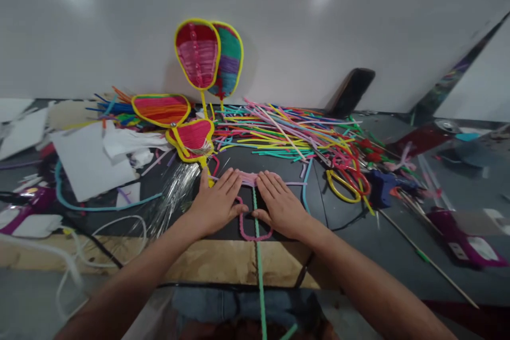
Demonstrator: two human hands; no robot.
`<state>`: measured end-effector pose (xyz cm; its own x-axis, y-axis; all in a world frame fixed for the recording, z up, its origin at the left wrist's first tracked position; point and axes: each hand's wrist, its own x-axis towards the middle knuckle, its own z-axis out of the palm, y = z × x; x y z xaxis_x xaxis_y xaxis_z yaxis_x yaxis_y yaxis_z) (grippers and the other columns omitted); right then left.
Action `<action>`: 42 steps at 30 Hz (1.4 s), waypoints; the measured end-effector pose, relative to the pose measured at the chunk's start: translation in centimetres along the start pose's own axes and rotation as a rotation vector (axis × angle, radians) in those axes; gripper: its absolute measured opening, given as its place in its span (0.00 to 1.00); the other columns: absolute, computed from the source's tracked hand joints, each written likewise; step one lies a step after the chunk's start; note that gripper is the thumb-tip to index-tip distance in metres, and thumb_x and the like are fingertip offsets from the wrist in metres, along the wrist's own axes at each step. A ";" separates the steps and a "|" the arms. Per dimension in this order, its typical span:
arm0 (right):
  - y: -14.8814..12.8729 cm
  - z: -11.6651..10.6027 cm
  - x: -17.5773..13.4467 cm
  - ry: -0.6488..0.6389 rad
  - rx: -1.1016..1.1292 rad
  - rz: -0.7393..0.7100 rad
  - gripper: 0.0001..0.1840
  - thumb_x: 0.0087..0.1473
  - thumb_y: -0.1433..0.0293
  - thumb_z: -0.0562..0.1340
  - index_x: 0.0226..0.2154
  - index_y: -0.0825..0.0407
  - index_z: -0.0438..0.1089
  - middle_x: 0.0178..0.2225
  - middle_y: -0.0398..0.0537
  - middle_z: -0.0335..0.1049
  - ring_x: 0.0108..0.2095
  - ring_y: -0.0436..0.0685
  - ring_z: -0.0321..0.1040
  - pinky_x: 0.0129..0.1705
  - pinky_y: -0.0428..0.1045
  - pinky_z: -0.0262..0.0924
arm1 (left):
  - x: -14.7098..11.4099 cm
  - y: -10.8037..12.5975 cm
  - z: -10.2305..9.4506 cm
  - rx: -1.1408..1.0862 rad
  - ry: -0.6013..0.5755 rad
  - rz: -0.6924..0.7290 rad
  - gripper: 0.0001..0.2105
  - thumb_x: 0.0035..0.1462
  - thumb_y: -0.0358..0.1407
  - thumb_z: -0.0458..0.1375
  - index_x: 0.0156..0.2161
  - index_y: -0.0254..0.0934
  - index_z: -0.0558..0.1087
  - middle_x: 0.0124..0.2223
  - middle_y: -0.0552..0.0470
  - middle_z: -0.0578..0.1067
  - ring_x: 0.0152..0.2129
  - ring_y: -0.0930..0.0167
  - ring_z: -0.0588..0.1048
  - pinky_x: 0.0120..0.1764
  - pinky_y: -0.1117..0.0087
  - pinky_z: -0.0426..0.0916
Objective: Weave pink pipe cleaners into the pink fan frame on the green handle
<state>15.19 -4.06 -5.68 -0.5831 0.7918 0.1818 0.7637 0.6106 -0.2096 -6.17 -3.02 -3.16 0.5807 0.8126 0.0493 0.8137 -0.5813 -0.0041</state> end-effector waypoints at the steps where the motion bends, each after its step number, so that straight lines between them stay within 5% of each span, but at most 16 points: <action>1: 0.0 0.0 0.0 0.008 0.003 0.002 0.40 0.55 0.54 0.55 0.61 0.64 0.48 0.62 0.64 0.47 0.64 0.64 0.39 0.63 0.61 0.41 | 0.2 -0.4 -0.2 -0.007 0.023 -0.013 0.23 0.62 0.46 0.42 0.59 0.40 0.61 0.61 0.43 0.62 0.59 0.58 0.57 0.57 0.40 0.30; 4: 0.0 0.1 0.1 0.012 0.004 0.006 0.40 0.55 0.54 0.55 0.61 0.64 0.49 0.62 0.63 0.48 0.64 0.64 0.40 0.63 0.61 0.40 | 0.8 -1.5 -0.6 -0.055 0.097 -0.063 0.16 0.62 0.37 0.46 0.50 0.42 0.70 0.53 0.47 0.72 0.54 0.62 0.65 0.58 0.45 0.36; 9: 0.0 0.1 0.1 0.020 0.025 0.012 0.40 0.55 0.53 0.54 0.60 0.64 0.50 0.63 0.62 0.47 0.64 0.63 0.41 0.64 0.60 0.39 | 1.8 -2.5 -1.4 -0.096 0.121 -0.139 0.11 0.61 0.37 0.49 0.38 0.43 0.74 0.41 0.52 0.78 0.42 0.67 0.73 0.56 0.54 0.45; 17: 0.0 0.2 0.1 0.048 0.048 0.014 0.39 0.55 0.54 0.55 0.60 0.64 0.51 0.62 0.62 0.48 0.63 0.64 0.42 0.64 0.60 0.40 | 1.9 -2.6 -1.9 0.040 0.109 -0.107 0.11 0.61 0.33 0.47 0.36 0.42 0.73 0.35 0.51 0.78 0.37 0.66 0.72 0.51 0.54 0.47; 24: 0.0 0.3 0.1 0.053 0.066 0.014 0.40 0.55 0.53 0.55 0.60 0.64 0.51 0.62 0.63 0.48 0.63 0.64 0.42 0.63 0.60 0.40 | 1.7 -2.3 -1.6 0.051 0.183 -0.177 0.11 0.60 0.35 0.49 0.37 0.45 0.75 0.40 0.52 0.78 0.45 0.62 0.68 0.51 0.49 0.44; 42: 0.0 0.1 0.1 0.069 0.088 0.021 0.39 0.54 0.55 0.57 0.60 0.61 0.51 0.62 0.61 0.49 0.63 0.63 0.42 0.63 0.60 0.41 | 1.4 -1.5 -2.2 0.133 0.099 -0.084 0.12 0.55 0.28 0.50 0.37 0.43 0.75 0.36 0.49 0.77 0.45 0.60 0.66 0.52 0.46 0.44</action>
<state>15.08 -4.01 -5.79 -0.5442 0.8033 0.2419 0.7465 0.5952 -0.2974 -6.62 -1.08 -0.93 0.5107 0.8460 0.1534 0.8592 -0.4955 -0.1278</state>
